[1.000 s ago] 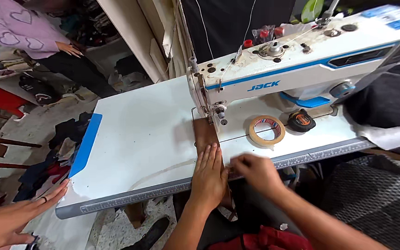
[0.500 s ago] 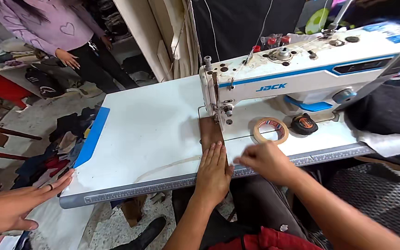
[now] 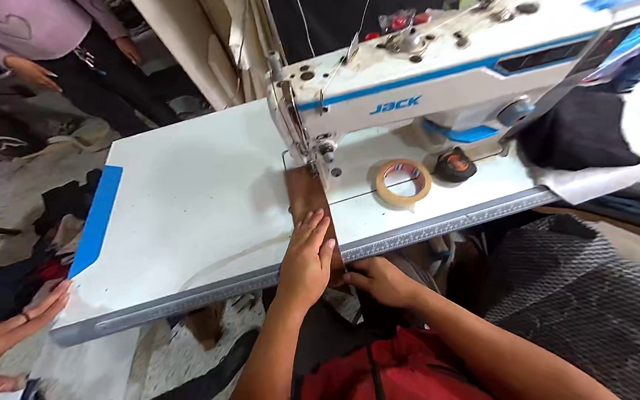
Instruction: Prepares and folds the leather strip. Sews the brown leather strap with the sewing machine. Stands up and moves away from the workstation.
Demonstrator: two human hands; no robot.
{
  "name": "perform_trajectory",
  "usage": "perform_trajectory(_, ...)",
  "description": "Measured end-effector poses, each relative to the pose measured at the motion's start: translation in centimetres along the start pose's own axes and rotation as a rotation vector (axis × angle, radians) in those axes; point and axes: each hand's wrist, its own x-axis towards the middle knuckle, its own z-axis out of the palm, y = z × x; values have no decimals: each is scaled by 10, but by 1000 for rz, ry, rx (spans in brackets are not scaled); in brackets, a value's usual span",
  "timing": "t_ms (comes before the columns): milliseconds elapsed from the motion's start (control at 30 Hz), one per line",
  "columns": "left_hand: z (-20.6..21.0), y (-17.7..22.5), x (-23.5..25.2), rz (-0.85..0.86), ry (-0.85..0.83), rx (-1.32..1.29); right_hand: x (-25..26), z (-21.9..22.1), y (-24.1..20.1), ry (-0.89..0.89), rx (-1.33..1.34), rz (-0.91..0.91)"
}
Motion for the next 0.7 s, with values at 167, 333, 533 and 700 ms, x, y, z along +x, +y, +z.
perform_trajectory(167,-4,5,-44,-98,247,-148,4,30,6,166,304,73)
perform_trajectory(333,13,23,-86,-397,477,-421,-33,50,-16,219,490,187)
perform_trajectory(533,22,29,-84,-777,357,-901,-38,52,-13,160,567,194)
perform_trajectory(700,19,21,-96,-845,255,-1078,-43,42,-9,-18,681,157)
